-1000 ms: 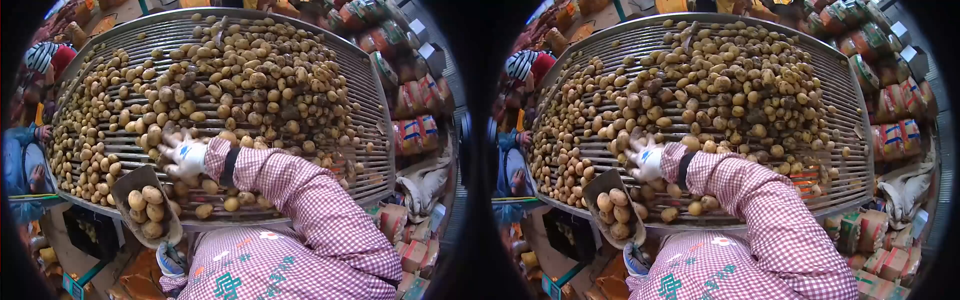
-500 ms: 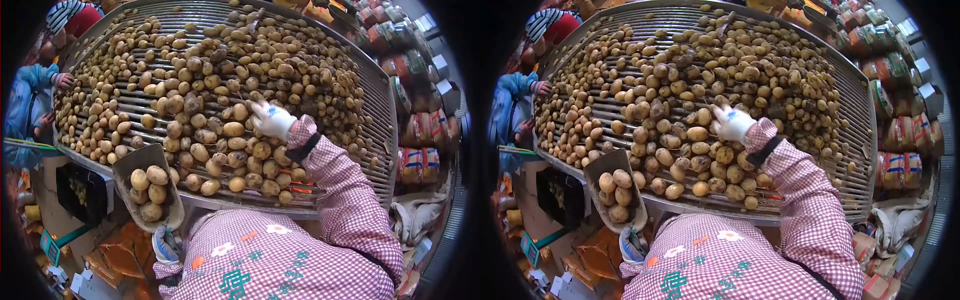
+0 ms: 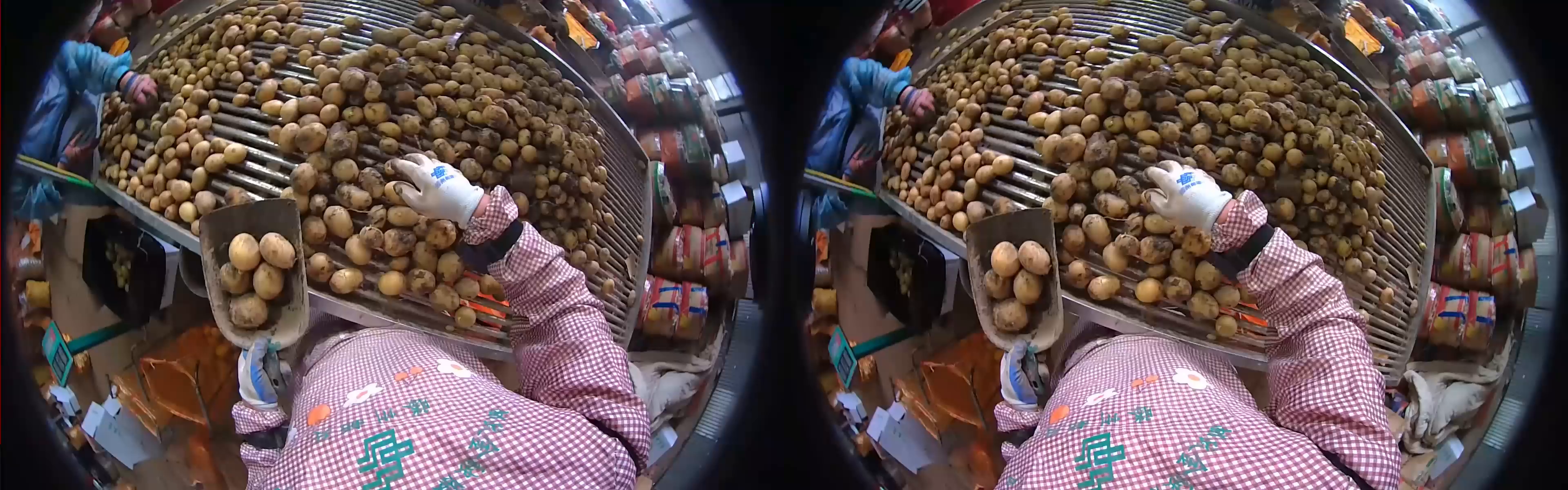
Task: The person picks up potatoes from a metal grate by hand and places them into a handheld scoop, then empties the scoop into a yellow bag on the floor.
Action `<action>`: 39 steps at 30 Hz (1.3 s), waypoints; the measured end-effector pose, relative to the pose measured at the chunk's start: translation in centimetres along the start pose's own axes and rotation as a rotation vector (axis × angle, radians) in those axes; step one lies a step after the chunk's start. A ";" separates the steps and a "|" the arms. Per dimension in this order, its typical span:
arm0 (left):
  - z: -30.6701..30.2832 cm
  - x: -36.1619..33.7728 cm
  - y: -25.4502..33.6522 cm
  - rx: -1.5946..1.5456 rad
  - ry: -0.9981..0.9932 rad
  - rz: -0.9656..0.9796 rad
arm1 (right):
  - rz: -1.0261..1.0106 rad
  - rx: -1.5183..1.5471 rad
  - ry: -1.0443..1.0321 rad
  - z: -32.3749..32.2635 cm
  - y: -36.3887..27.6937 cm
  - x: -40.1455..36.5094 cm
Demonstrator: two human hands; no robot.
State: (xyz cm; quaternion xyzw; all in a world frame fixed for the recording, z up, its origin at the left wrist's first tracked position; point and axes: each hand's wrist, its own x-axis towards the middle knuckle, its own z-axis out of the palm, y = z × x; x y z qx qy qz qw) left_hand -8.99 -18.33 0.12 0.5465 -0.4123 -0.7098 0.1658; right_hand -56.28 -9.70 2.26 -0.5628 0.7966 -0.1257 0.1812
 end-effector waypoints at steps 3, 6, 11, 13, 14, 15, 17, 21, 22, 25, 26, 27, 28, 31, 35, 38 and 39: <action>1.5 -0.3 2.6 -0.044 -0.060 -0.092 | -0.057 0.036 -0.035 0.8 -0.7 -0.3; -1.2 0.7 -0.6 0.082 -0.052 0.021 | 0.044 0.505 0.028 1.2 -2.1 -0.5; 2.2 -0.6 2.1 -0.079 -0.059 -0.012 | 0.272 2.341 0.595 -2.4 -4.8 -2.4; 1.6 -0.1 1.3 -0.078 -0.069 -0.032 | 0.322 2.426 0.750 -2.7 -5.3 -3.1; 1.4 -0.1 1.4 -0.064 -0.088 -0.050 | 0.377 2.521 0.887 -2.7 -5.4 -3.5; 1.3 -0.2 1.6 -0.048 -0.102 -0.067 | 0.373 2.519 0.906 -2.5 -5.2 -3.9; 1.6 0.0 1.3 -0.031 -0.067 -0.065 | 0.329 2.548 0.932 -1.8 -4.5 -4.6; 1.7 -0.3 0.9 -0.063 -0.042 -0.037 | 0.285 2.499 1.005 -2.3 -2.4 -7.6; 1.7 -0.1 1.0 -0.044 -0.055 -0.007 | 0.338 2.392 1.048 -2.6 -2.1 -8.4; 1.2 0.1 1.3 -0.043 -0.086 -0.078 | 0.374 1.968 1.014 -0.8 0.8 -11.9; 1.2 0.2 1.0 -0.044 -0.074 -0.066 | 0.493 1.772 0.999 -1.4 0.1 -13.0; 1.1 0.4 0.9 -0.046 -0.056 -0.051 | 0.407 1.808 0.996 -0.4 1.0 -14.3; 1.0 0.5 0.8 -0.060 -0.032 -0.055 | 0.401 1.725 0.971 0.5 2.0 -15.7; -0.2 0.6 1.0 0.045 -0.094 -0.006 | 0.427 1.316 0.907 2.0 5.7 -18.0; -1.1 1.8 0.6 -0.065 0.003 -0.109 | 0.198 -0.272 0.735 0.1 9.9 -19.0; 0.4 0.3 3.4 0.088 -0.059 -0.222 | 0.317 -0.141 0.813 -0.5 14.8 -17.3; 2.3 -0.9 4.8 0.140 0.009 -0.258 | 0.352 -0.244 0.821 -0.7 17.4 -16.6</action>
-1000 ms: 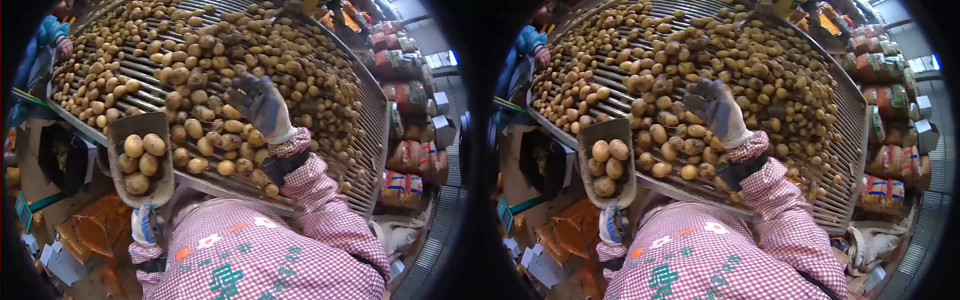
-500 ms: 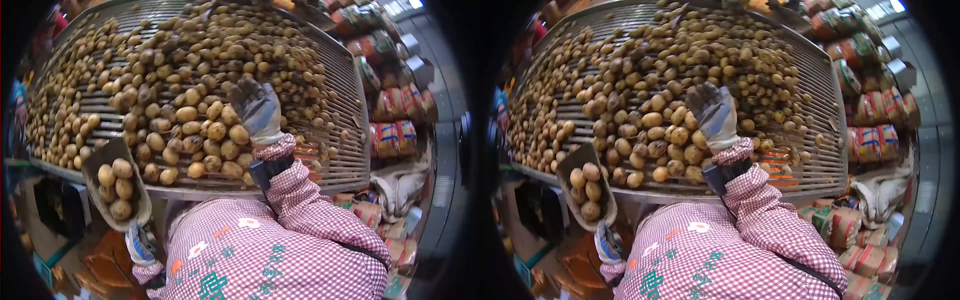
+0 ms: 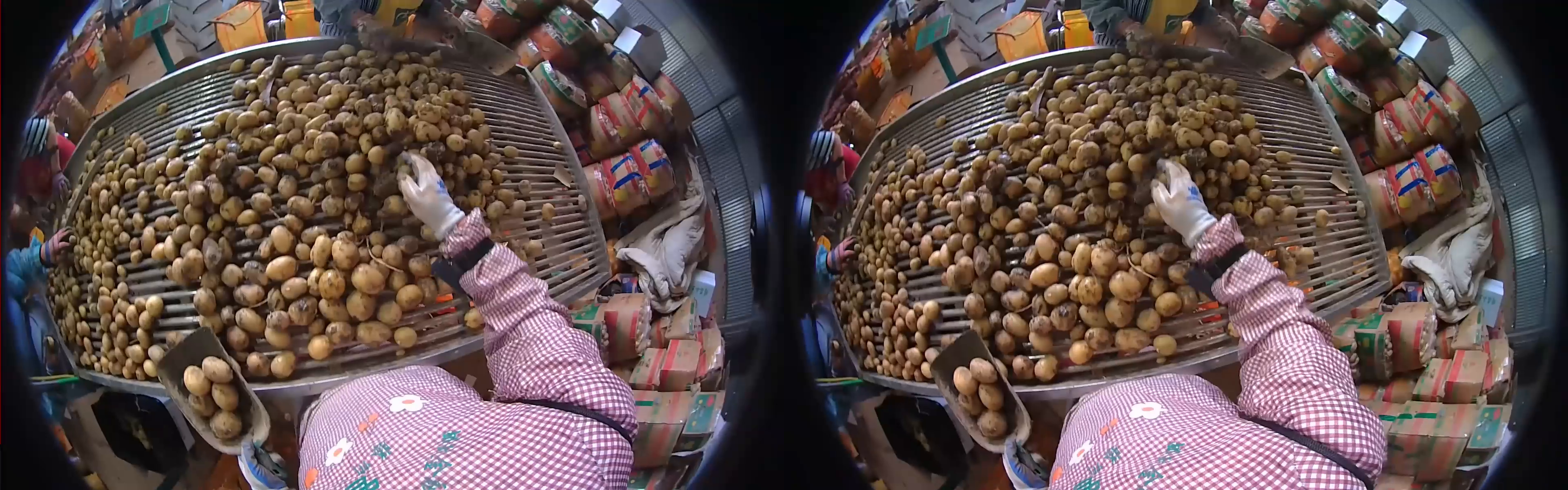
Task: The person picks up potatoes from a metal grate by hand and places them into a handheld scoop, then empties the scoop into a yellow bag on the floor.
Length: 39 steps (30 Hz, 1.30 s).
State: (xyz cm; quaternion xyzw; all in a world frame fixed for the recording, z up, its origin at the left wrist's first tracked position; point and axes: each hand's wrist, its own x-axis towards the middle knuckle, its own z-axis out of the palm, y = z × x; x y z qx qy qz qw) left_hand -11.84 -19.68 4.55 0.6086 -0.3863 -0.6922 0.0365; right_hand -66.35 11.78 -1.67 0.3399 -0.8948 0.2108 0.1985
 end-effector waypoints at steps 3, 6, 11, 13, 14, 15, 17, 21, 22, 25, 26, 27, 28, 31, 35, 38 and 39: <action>1.1 -0.7 0.3 -0.026 0.042 0.010 | 0.174 0.022 -0.022 -0.4 0.5 6.0; 3.0 -1.6 0.9 -0.061 0.110 0.014 | 0.482 0.116 -0.246 -1.1 -0.2 12.1; 5.6 -1.7 2.4 0.049 0.001 0.005 | 0.544 -0.006 -0.296 0.7 -1.3 14.0; 6.7 -1.4 3.1 0.150 -0.057 0.057 | 0.358 0.283 -0.178 0.4 -4.5 12.3; 7.4 -1.3 3.4 0.246 -0.114 0.106 | 0.162 0.450 -0.101 1.2 -6.3 11.2; 9.2 -1.7 4.2 0.243 -0.102 0.089 | 0.173 0.656 -0.234 0.3 -9.2 10.0; 10.0 -0.7 4.3 0.287 -0.172 0.080 | -0.018 0.942 -0.347 0.1 -13.7 7.2; 9.3 3.0 1.2 -0.030 -0.498 0.131 | -0.218 0.722 -0.366 -1.8 -13.5 6.5; 9.1 3.4 1.0 0.010 -0.487 0.116 | -0.227 0.662 -0.327 -0.9 -10.4 7.8; 9.1 3.4 0.9 -0.052 -0.549 0.148 | 0.184 -0.107 -0.598 -4.1 -4.5 11.6; 9.2 3.2 1.0 -0.051 -0.546 0.145 | 0.276 -0.362 -0.657 -3.8 -2.3 12.3; 9.6 3.0 1.1 -0.081 -0.535 0.158 | 0.232 -0.396 -0.658 -3.6 0.2 11.9; 9.9 2.9 1.2 -0.111 -0.526 0.171 | 0.188 -0.430 -0.658 -3.2 2.3 11.5; 9.8 3.1 1.7 -0.121 -0.541 0.153 | 0.182 -0.492 -0.764 -2.7 2.9 12.6; 8.6 3.2 1.1 -0.060 -0.527 0.241 | 0.200 -0.552 -0.913 -3.7 0.5 14.1; 6.9 2.6 1.6 0.092 -0.413 0.144 | 0.327 -0.582 -1.125 -4.5 1.1 12.1; 5.9 2.7 1.3 0.215 -0.291 0.042 | 0.297 -0.570 -1.029 -4.7 1.4 10.5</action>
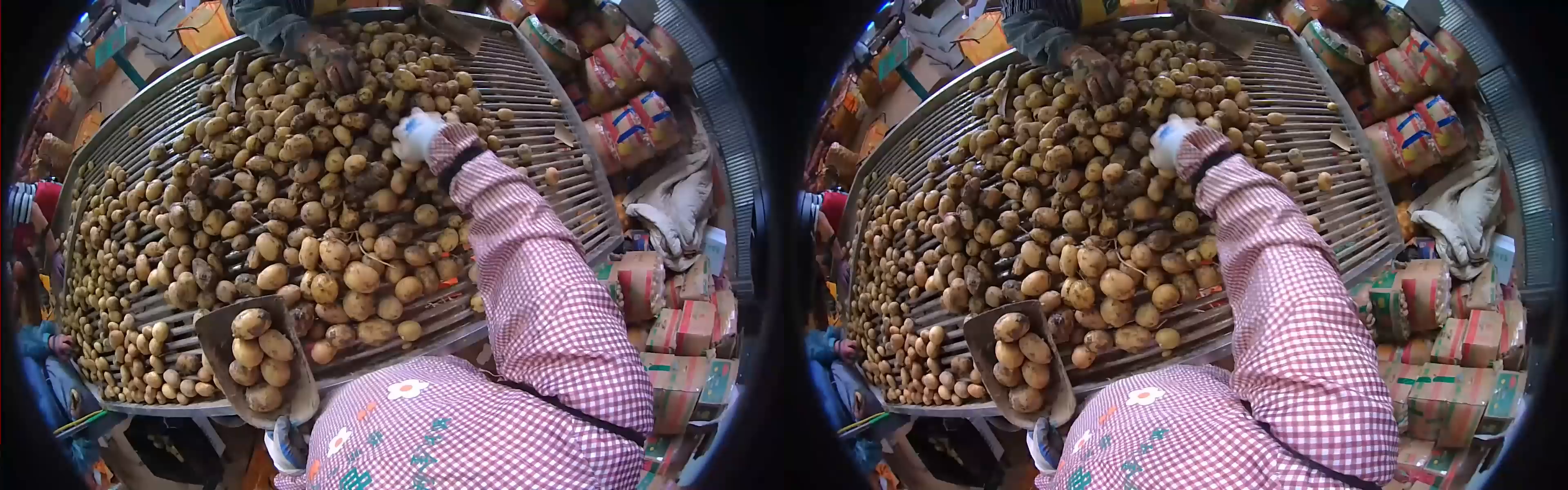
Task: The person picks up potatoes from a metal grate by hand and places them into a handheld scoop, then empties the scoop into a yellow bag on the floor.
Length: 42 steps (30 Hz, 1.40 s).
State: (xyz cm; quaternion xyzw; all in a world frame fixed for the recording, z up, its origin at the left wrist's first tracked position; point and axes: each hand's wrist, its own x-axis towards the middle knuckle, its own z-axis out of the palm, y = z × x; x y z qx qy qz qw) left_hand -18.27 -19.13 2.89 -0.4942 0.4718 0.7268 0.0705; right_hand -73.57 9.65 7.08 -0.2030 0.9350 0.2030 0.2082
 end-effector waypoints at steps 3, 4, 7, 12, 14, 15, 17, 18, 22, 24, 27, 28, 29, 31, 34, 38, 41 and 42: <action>-2.4 2.2 -4.3 -0.242 -0.090 0.279 | -0.044 0.072 -0.033 2.2 1.6 -4.3; -2.9 2.1 -4.5 -0.244 -0.055 0.207 | -0.039 0.063 0.002 4.1 2.0 -5.6; -5.4 3.3 -6.2 -0.157 -0.073 0.228 | 0.006 0.097 -0.076 7.8 3.0 -9.3; -5.3 4.0 -6.2 -0.194 -0.144 0.305 | 0.007 0.146 -0.130 7.5 4.4 -14.0; 0.0 -0.5 0.0 0.005 0.022 0.036 | 0.034 0.249 0.105 7.8 4.9 -13.4; 0.2 -0.6 0.0 0.009 0.021 0.039 | 0.010 0.254 0.235 8.0 4.9 -12.6; 0.3 -0.5 0.1 -0.021 0.085 0.008 | -0.085 0.255 0.395 8.0 4.8 -10.2; 0.2 -0.2 -0.2 -0.033 0.101 0.001 | -0.094 0.218 0.418 7.1 4.2 -9.4; 0.7 -0.7 0.5 0.028 0.110 0.011 | -0.137 0.096 0.274 4.1 1.9 -4.8; 1.1 -0.7 0.7 0.020 0.131 0.009 | -0.142 -0.005 0.202 3.1 1.1 -2.0; 1.5 -0.9 0.8 0.016 0.143 0.008 | -0.073 -0.173 0.175 2.3 0.6 1.9; 1.6 -0.9 0.8 0.017 0.149 0.006 | -0.077 -0.174 0.169 2.4 0.8 3.0; 1.7 -0.9 0.9 0.017 0.154 0.006 | -0.049 -0.244 0.089 1.7 1.1 3.7; 1.8 -0.8 1.2 0.044 0.159 -0.001 | 0.020 -0.302 -0.005 0.8 2.0 5.1; 1.7 -0.8 1.0 0.061 0.179 -0.013 | 0.117 -0.263 -0.033 -0.4 3.5 4.9; 1.7 -0.8 0.5 -0.025 0.208 -0.064 | 0.289 -0.113 -0.006 1.1 7.1 5.2; 1.0 -0.9 -0.2 -0.090 0.189 -0.088 | 0.475 0.013 -0.074 1.4 9.1 2.8; 0.7 -0.8 -0.2 -0.094 0.155 -0.093 | 0.480 0.051 -0.086 2.4 10.0 1.9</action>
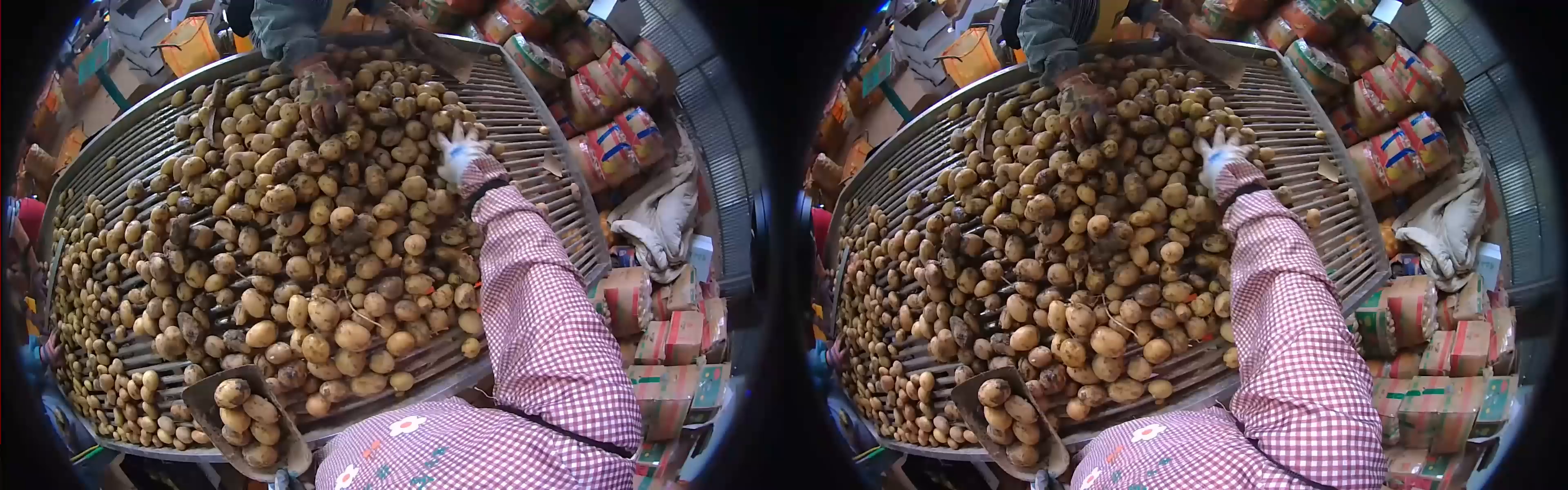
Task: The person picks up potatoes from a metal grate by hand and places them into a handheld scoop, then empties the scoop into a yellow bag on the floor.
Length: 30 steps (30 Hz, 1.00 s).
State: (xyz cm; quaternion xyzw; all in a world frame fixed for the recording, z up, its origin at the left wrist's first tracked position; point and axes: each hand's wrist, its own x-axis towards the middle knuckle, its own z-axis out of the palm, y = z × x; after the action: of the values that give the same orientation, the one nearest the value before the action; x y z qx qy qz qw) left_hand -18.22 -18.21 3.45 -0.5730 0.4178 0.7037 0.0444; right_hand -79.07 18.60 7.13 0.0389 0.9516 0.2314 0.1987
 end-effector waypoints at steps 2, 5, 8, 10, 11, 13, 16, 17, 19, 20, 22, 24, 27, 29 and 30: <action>-0.2 0.4 -0.1 -0.012 -0.016 0.006 | 0.008 0.020 -0.071 1.5 2.0 -0.5; 0.0 0.4 -0.1 -0.010 0.011 -0.003 | 0.076 0.027 -0.137 2.5 4.0 -1.4; 0.0 0.4 -0.1 0.020 0.037 0.005 | 0.070 -0.090 -0.052 2.5 4.8 -1.9; 0.3 0.5 0.1 0.043 0.032 0.026 | -0.050 -0.078 0.179 2.4 3.5 -3.3; 1.1 0.2 0.8 0.056 0.004 0.055 | -0.189 0.017 0.290 2.6 2.8 -3.7; 1.3 -0.3 0.8 0.051 0.014 0.081 | -0.445 0.145 0.424 3.4 0.1 -3.5; 1.2 -0.3 1.0 0.063 0.011 0.086 | -0.604 0.274 0.281 2.9 -5.4 -4.3; 1.5 -0.4 1.2 0.078 0.022 0.076 | -0.591 0.350 0.327 4.8 -7.4 -3.1; 0.8 0.0 0.1 0.080 0.053 0.067 | -0.595 0.459 0.371 5.0 -10.1 -3.6; 0.0 1.1 -1.2 -0.087 -0.062 0.156 | -0.616 0.459 0.373 4.1 -10.9 -4.2; -2.3 1.7 -1.9 -0.175 -0.236 0.155 | -0.547 0.537 0.240 1.8 -11.8 -5.6; -0.2 0.8 -1.4 -0.233 -0.206 0.226 | -0.581 0.554 0.249 1.3 -12.4 -5.1; -0.2 0.9 -1.7 0.210 -0.139 0.556 | -0.606 0.449 0.271 -0.3 -14.8 -5.1; 0.5 0.4 -1.4 -0.087 -0.108 0.343 | -0.653 0.424 0.321 -0.9 -16.8 -5.3; 0.8 -0.1 -0.6 -0.088 -0.161 0.305 | -0.710 0.434 0.331 -1.4 -17.8 -5.6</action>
State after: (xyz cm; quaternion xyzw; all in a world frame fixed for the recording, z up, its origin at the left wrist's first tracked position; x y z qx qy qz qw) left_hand -18.51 -17.28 3.24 -0.4464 0.4637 0.7634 -0.0547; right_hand -74.15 1.24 2.21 -0.2867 0.9515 -0.0531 0.0983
